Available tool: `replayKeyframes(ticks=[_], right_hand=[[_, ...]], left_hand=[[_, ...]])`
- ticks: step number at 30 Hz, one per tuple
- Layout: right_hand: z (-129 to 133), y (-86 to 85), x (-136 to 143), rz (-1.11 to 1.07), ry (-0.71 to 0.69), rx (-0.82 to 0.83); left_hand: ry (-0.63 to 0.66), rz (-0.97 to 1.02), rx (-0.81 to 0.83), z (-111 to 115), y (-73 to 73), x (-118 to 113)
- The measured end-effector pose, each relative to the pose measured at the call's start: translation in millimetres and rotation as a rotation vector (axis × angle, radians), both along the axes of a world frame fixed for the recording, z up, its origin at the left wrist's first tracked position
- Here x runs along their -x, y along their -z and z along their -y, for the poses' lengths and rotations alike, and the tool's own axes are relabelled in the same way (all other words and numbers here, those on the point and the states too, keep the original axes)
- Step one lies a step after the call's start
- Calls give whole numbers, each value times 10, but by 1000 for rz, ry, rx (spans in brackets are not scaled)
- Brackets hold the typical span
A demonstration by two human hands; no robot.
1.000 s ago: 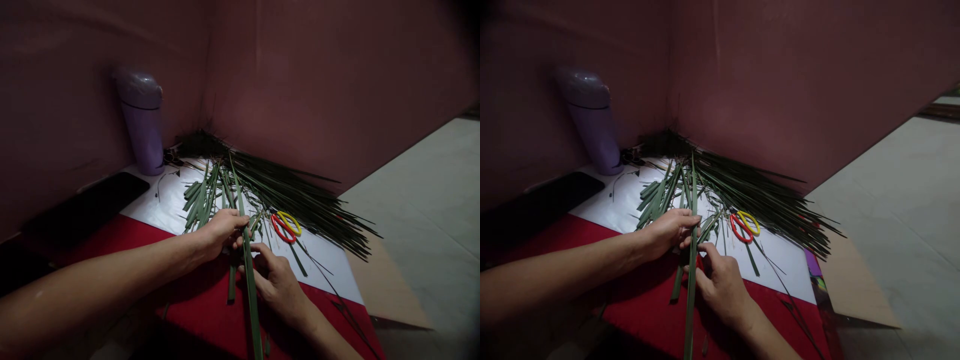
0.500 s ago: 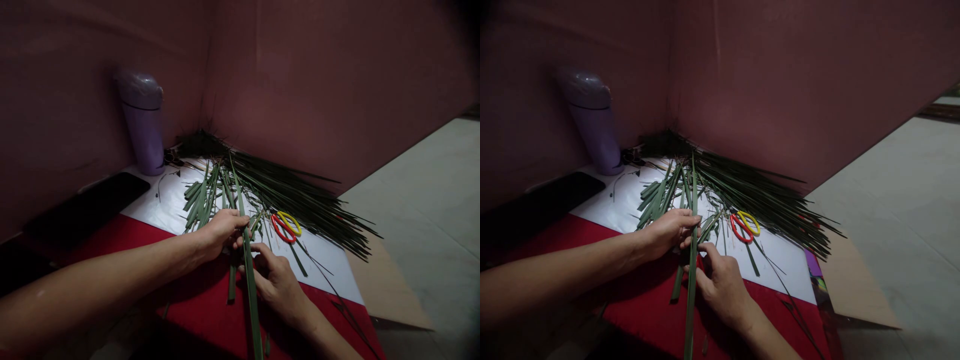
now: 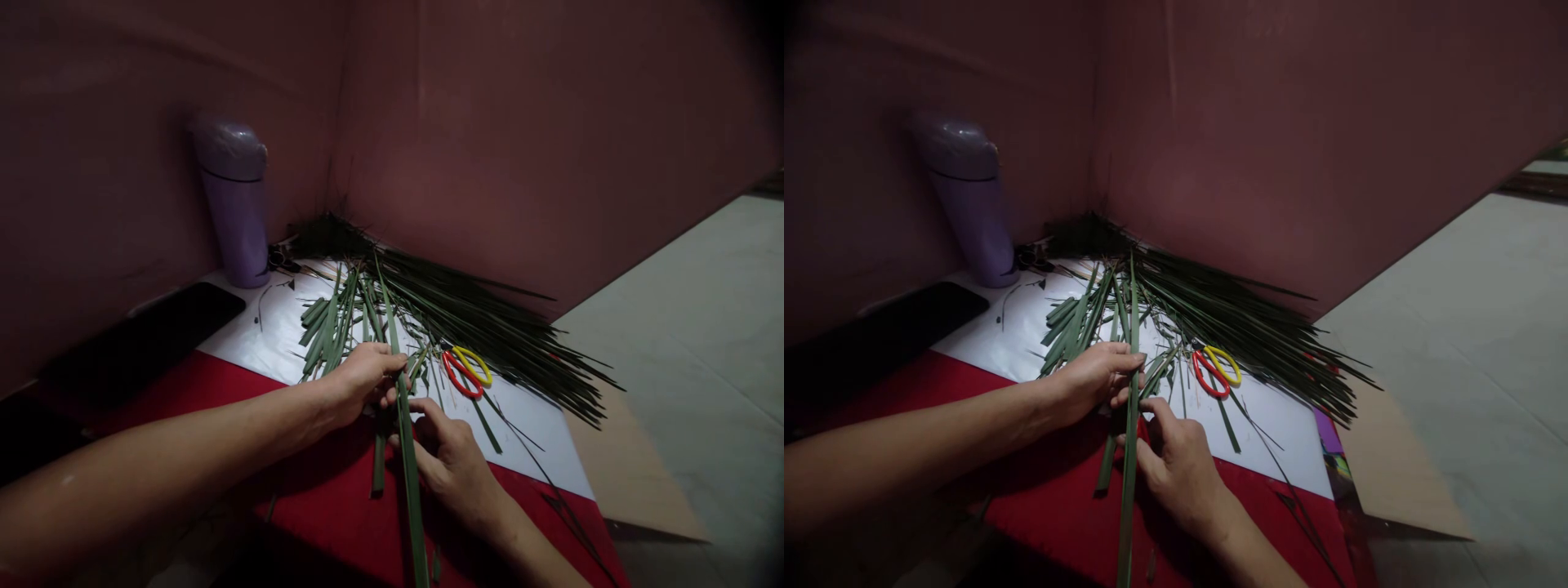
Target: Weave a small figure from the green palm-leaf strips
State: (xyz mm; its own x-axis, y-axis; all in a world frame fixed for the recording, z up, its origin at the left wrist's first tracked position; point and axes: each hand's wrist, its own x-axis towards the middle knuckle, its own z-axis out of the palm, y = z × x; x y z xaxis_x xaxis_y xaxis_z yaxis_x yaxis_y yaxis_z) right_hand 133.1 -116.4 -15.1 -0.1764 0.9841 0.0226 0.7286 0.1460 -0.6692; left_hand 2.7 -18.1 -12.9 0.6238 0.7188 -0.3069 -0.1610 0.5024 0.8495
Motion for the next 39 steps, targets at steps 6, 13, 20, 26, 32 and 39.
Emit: replayKeyframes(ticks=[6, 13, 20, 26, 32, 39], right_hand=[[3, 1, 9, -22, 3, 6], [-3, 6, -4, -38, 6, 3], [0, 29, -7, -124, 28, 19], [-4, 53, -3, -397, 79, 116], [-26, 77, -12, -746, 145, 275], [-42, 106, -33, -837, 130, 282]], left_hand=[[-1, 16, 0, 6, 20, -4], [-8, 38, -5, 3, 47, -6], [0, 41, -8, 12, 28, 4], [-40, 49, 15, 11, -45, -6], [-16, 112, -3, -3, -44, -12], [-76, 96, 31, -6, -90, -2]])
